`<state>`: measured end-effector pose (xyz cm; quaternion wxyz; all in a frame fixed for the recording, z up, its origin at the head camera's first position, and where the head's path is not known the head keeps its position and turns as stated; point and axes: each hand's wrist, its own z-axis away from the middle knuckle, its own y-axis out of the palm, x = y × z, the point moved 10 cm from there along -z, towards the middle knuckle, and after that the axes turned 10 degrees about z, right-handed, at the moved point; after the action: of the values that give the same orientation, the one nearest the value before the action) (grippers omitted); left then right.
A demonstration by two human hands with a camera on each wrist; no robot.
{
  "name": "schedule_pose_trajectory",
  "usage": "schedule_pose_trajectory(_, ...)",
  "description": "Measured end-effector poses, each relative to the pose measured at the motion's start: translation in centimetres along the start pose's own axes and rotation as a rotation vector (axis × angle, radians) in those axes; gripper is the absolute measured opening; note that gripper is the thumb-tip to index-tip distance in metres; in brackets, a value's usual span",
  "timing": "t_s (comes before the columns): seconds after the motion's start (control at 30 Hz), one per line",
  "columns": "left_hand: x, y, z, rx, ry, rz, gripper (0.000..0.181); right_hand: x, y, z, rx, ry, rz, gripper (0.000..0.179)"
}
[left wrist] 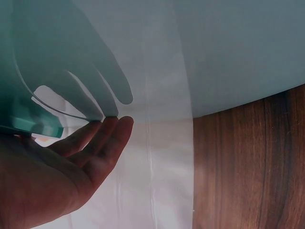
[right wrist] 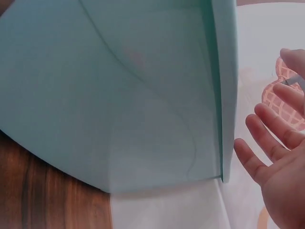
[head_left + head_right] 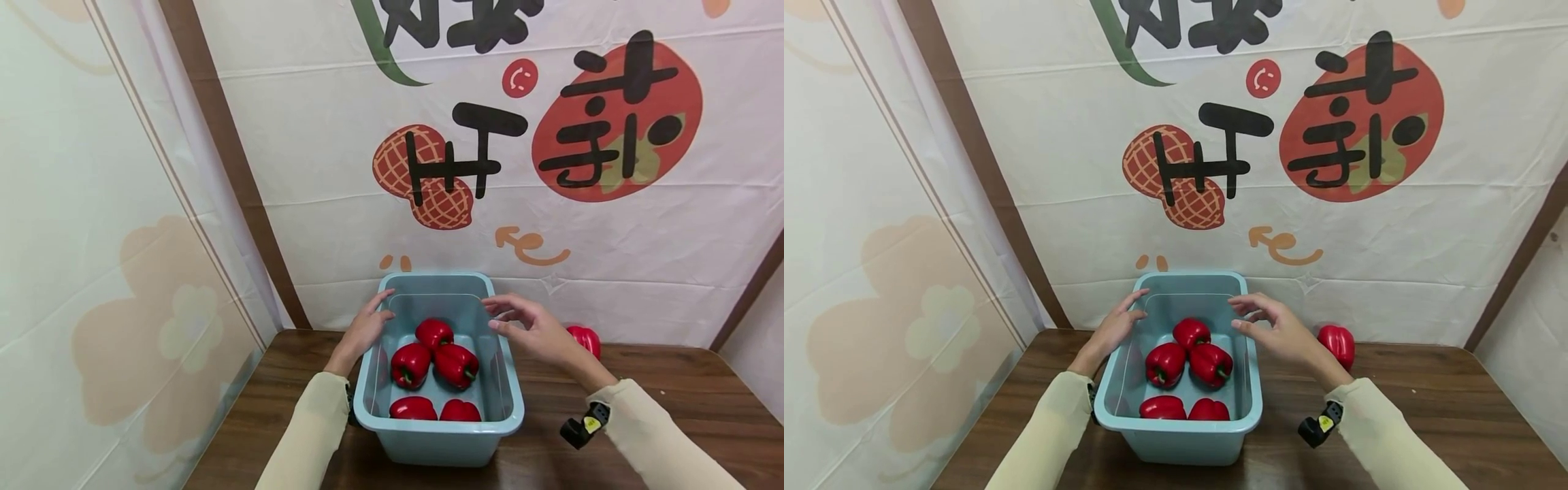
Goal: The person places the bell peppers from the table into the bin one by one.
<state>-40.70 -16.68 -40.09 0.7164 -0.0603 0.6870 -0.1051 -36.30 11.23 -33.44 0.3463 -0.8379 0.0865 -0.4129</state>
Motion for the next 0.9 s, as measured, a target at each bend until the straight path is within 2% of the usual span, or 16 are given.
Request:
schedule_pose_trajectory(0.17,0.3,0.0,0.0,0.0,-0.007,0.001,0.053,-0.7,-0.6,0.7,-0.02,0.015,-0.005,0.041)
schedule_pose_trajectory(0.63,0.3,0.0,0.0,0.014,-0.002,0.014,0.053,-3.3,-2.9,3.0,-0.092,0.087,0.094,0.039)
schedule_pose_trajectory(0.9,0.2,0.0,0.0,0.012,-0.011,0.014,0.054,-4.6,-3.6,3.7,-0.099,0.08,0.146,0.037)
